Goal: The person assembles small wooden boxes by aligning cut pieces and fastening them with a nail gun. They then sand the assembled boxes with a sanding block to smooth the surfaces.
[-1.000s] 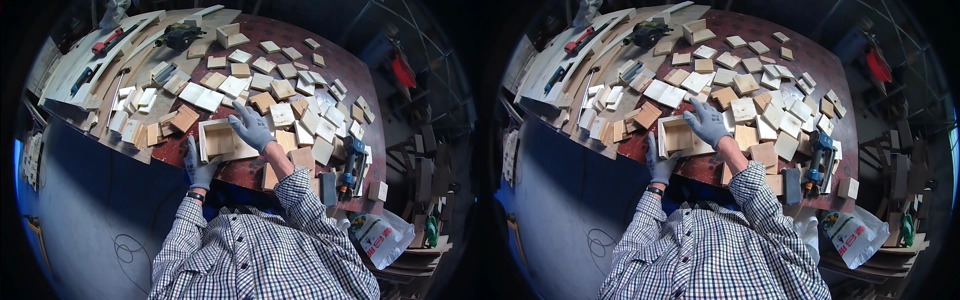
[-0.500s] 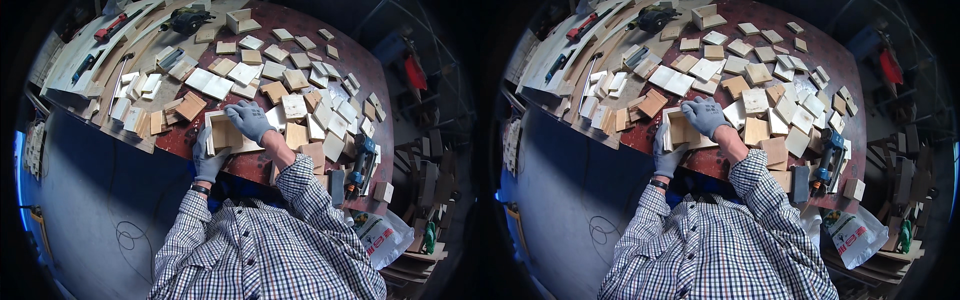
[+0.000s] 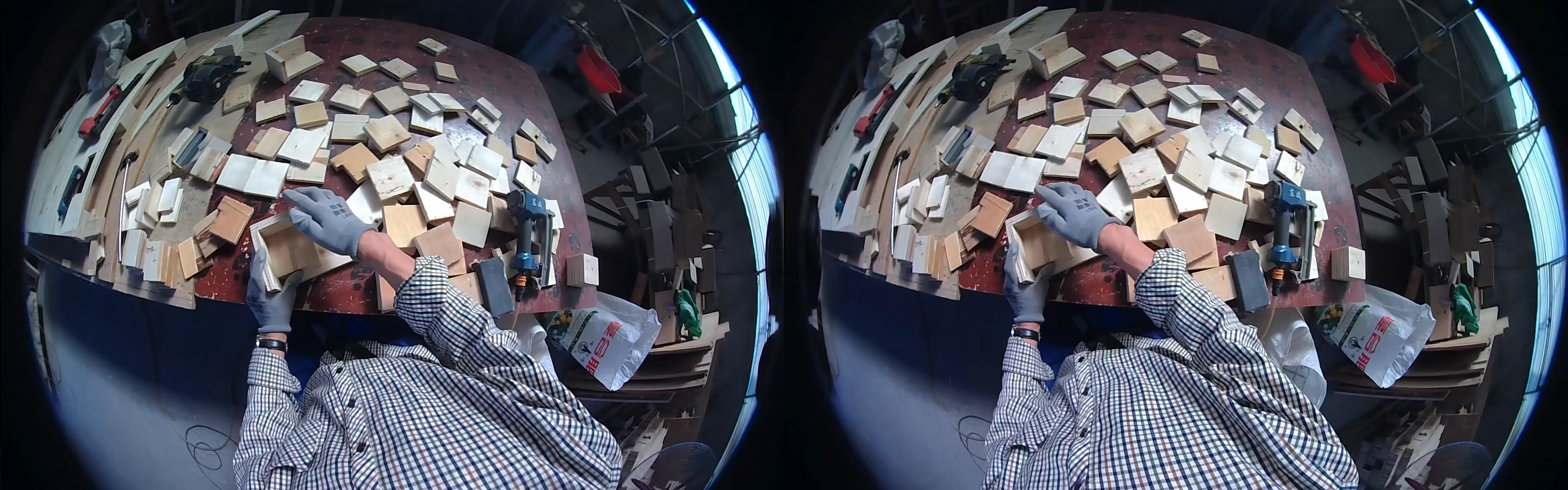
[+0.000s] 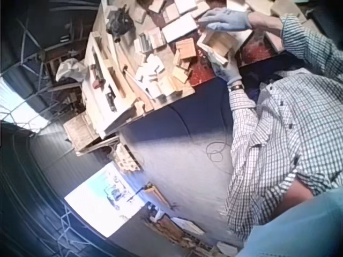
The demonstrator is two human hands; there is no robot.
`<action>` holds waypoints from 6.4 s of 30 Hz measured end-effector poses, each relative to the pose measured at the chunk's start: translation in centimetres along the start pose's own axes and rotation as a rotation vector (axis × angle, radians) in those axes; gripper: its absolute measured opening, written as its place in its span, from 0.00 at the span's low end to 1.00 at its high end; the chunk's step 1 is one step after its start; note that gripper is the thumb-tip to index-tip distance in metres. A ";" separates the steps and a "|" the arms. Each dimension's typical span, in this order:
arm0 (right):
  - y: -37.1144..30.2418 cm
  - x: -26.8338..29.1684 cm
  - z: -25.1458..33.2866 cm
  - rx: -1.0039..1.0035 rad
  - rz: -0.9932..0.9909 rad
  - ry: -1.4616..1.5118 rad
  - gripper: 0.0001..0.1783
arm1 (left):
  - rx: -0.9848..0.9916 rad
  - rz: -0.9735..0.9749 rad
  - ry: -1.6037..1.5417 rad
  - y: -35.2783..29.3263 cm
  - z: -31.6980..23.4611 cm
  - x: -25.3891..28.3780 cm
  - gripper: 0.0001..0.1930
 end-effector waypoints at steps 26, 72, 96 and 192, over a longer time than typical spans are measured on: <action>-29.5 27.2 -14.0 -1.489 -0.518 -0.497 0.49 | 0.066 0.021 -0.093 0.0 0.2 1.0 0.50; -0.8 6.3 5.7 -0.576 0.579 0.157 0.19 | -0.006 -0.010 -0.096 0.9 -1.2 1.5 0.47; -0.4 5.4 3.4 -0.580 0.634 0.097 0.18 | -0.002 -0.002 -0.075 1.0 -1.4 1.5 0.46; -34.8 15.7 9.0 -0.819 -1.024 0.455 0.11 | -0.445 0.486 0.326 7.6 -8.6 3.0 0.47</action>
Point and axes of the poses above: each hand's wrist, its own y-axis towards the middle knuckle, its own x-axis out of the back of the hand, z = x × y, the point moved 6 cm from there along y, towards the middle knuckle, and after that the axes turned 6 degrees about y, right-handed, at the moved point
